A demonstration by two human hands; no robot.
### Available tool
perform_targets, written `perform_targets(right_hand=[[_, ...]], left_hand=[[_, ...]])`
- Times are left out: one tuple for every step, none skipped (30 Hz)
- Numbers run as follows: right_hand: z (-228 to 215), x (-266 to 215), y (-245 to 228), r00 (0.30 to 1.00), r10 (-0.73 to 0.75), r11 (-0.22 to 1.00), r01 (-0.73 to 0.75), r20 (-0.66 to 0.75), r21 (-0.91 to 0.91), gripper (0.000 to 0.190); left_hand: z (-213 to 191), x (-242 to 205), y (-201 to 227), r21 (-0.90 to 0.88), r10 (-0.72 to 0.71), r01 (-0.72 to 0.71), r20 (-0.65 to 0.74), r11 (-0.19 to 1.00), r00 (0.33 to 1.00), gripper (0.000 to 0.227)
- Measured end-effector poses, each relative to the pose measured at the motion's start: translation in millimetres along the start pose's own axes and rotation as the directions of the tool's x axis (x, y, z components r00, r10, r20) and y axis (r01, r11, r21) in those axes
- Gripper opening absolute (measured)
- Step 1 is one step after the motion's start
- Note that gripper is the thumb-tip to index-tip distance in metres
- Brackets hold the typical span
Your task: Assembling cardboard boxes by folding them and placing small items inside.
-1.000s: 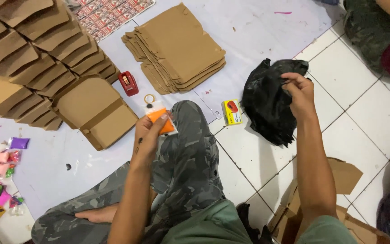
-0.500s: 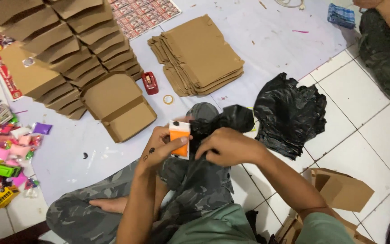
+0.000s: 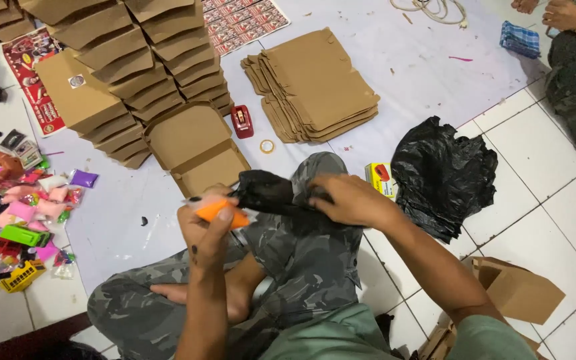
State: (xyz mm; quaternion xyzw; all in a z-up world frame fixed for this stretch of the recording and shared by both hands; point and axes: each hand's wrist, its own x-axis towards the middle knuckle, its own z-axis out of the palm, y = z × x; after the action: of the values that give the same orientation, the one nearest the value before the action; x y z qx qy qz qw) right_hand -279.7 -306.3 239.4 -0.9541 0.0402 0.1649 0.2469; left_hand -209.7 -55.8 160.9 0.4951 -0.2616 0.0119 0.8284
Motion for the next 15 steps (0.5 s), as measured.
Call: perform_targets(right_hand=[[-2.3,0.0,-8.1,0.993,0.059,0.994,-0.049,0.103,-0.098,0.064],[-2.0,5.9,-9.7,0.993,0.057,0.994,-0.047,0.105,-0.099,0.064],[-0.9,11.5,-11.5,0.991,0.105,0.986,-0.093,0.086,-0.139,0.079],[0.3,17.2,-13.3,0.986,0.152,0.974,-0.139,0.064,-0.179,0.096],[0.6,20.2,-14.8,0.987,0.148,0.975,-0.135,0.066,-0.178,0.096],[0.7,23.2,-16.6,0.985,0.148,0.978,-0.134,0.085,-0.158,0.093],[-0.4,27.8,-18.8,0.984,0.144,0.982,-0.129,0.101,-0.139,0.093],[-5.0,21.1,-27.4,0.985,0.136,0.983,-0.121,0.102,-0.141,0.093],[-8.6,14.2,-36.1,0.989,0.096,0.995,-0.098,0.116,0.019,0.073],[-12.2,7.4,-44.6,0.991,0.053,0.981,-0.075,0.125,0.178,0.067],[-6.1,4.7,-44.4,0.991,0.047,0.982,-0.069,0.126,0.175,0.067],[0.0,1.9,-43.9,0.989,-0.070,0.959,0.030,0.132,0.282,0.061],[6.3,-1.9,-42.7,0.975,-0.183,0.914,0.121,0.128,0.386,0.056],[14.5,-4.9,-49.5,0.974,-0.187,0.915,0.124,0.131,0.384,0.056],[21.7,-7.8,-55.9,0.964,-0.259,0.882,0.208,0.067,0.423,0.054]], left_hand=[[0.1,0.0,6.0,-0.042,0.079,-0.079,0.006,0.996,0.997,0.029],[-5.6,-0.6,8.7,-0.040,0.080,-0.080,0.004,0.996,0.997,0.029],[-11.7,-1.7,11.9,-0.017,0.124,-0.124,0.000,0.992,0.992,0.029],[-17.8,-2.8,15.0,0.006,0.167,-0.167,-0.003,0.986,0.986,0.030],[-23.3,-4.5,16.7,0.009,0.168,-0.168,-0.005,0.986,0.986,0.030],[-28.9,-6.1,18.6,0.035,0.181,-0.181,-0.004,0.983,0.983,0.029],[-34.5,-6.3,20.6,0.063,0.199,-0.199,-0.004,0.978,0.980,0.029],[-35.1,-6.8,23.1,0.069,0.204,-0.203,-0.007,0.977,0.979,0.029],[-36.4,-8.2,25.9,0.123,0.213,-0.206,-0.044,0.971,0.976,0.028],[-37.6,-9.4,28.7,0.177,0.223,-0.206,-0.081,0.962,0.971,0.027],[-36.4,-9.9,32.4,0.181,0.228,-0.210,-0.085,0.961,0.970,0.027],[-35.0,-10.4,35.9,0.238,0.206,-0.169,-0.138,0.956,0.969,0.027],[-32.9,-11.9,39.2,0.291,0.183,-0.122,-0.192,0.949,0.964,0.026],[-35.2,-14.0,36.1,0.293,0.185,-0.122,-0.197,0.948,0.963,0.026],[-36.9,-14.9,32.2,0.327,0.163,-0.073,-0.259,0.942,0.952,0.026]])
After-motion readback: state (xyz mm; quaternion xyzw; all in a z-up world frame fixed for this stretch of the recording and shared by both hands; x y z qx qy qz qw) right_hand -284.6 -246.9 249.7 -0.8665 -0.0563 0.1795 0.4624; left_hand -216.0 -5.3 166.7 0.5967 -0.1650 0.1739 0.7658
